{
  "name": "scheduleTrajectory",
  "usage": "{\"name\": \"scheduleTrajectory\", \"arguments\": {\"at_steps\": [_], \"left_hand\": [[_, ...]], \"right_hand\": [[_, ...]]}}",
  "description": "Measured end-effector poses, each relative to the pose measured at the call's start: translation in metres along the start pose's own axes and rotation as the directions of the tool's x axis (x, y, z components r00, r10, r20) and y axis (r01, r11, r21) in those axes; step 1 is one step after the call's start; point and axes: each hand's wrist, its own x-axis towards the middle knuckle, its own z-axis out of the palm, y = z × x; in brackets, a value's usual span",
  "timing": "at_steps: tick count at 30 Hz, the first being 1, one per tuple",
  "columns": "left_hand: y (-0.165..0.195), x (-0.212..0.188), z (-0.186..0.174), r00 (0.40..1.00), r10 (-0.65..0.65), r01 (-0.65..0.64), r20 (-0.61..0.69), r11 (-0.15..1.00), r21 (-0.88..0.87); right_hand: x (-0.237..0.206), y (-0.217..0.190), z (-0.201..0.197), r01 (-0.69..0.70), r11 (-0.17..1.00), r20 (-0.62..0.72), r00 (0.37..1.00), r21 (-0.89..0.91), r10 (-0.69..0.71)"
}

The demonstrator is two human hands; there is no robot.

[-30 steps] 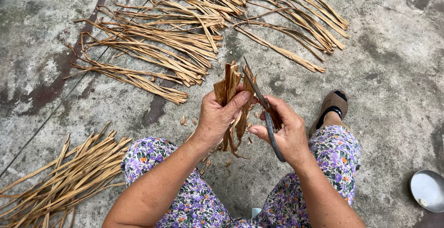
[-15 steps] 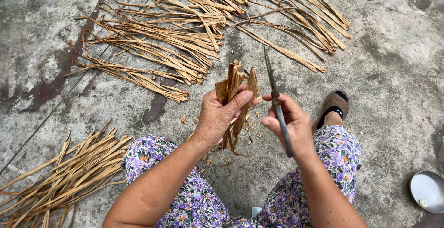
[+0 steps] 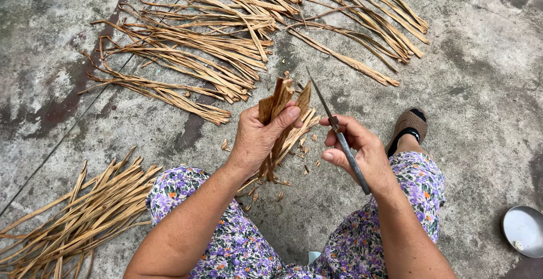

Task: The person sits on a low stool on a concrete floor and trims dried palm-like leaves with scissors, cutting off hard midribs and damaged ends. They pick up leaves one at a time from piles on the ground, snip them, and place the trimmed strips back into piles.

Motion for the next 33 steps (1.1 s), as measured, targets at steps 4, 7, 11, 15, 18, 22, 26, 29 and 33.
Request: {"name": "scheduleTrajectory", "arguments": {"at_steps": [4, 7, 11, 15, 18, 22, 26, 29, 33], "left_hand": [[0.0, 0.002, -0.003, 0.994, 0.016, -0.024, 0.105, 0.997, 0.072], [-0.003, 0.004, -0.003, 0.979, 0.103, -0.111, 0.174, 0.993, 0.034], [-0.009, 0.006, -0.003, 0.988, 0.068, -0.058, 0.137, 0.996, -0.073], [-0.02, 0.006, 0.005, 0.99, 0.022, -0.016, 0.141, 0.999, -0.044], [-0.029, 0.006, 0.012, 0.989, -0.015, 0.009, 0.145, 0.999, 0.045], [-0.036, 0.002, 0.02, 0.982, 0.033, -0.018, 0.184, 0.996, -0.082], [-0.035, 0.001, 0.021, 0.982, 0.013, -0.019, 0.19, 0.999, 0.028], [-0.032, 0.0, 0.02, 0.98, -0.021, 0.015, 0.197, 0.999, 0.033], [-0.029, -0.002, 0.02, 0.971, -0.002, 0.016, 0.241, 0.998, -0.055]], "right_hand": [[0.002, 0.001, 0.0, -0.015, 1.0, -0.078, 0.997, 0.027, 0.017], [0.001, 0.0, -0.001, -0.028, 0.996, -0.109, 0.993, 0.09, 0.038], [-0.001, -0.003, 0.005, 0.01, 0.986, -0.176, 0.984, 0.167, 0.019], [0.0, -0.004, 0.015, 0.113, 0.944, -0.235, 0.971, 0.311, -0.039], [0.003, -0.004, 0.018, 0.15, 0.905, -0.277, 0.96, 0.398, -0.037], [0.007, -0.001, 0.015, 0.156, 0.868, -0.298, 0.955, 0.471, -0.01], [0.01, 0.003, 0.011, 0.158, 0.838, -0.259, 0.966, 0.523, -0.021], [0.012, 0.004, 0.01, 0.147, 0.821, -0.23, 0.973, 0.552, -0.02], [0.011, 0.004, 0.008, 0.134, 0.798, -0.193, 0.981, 0.588, -0.022]]}}
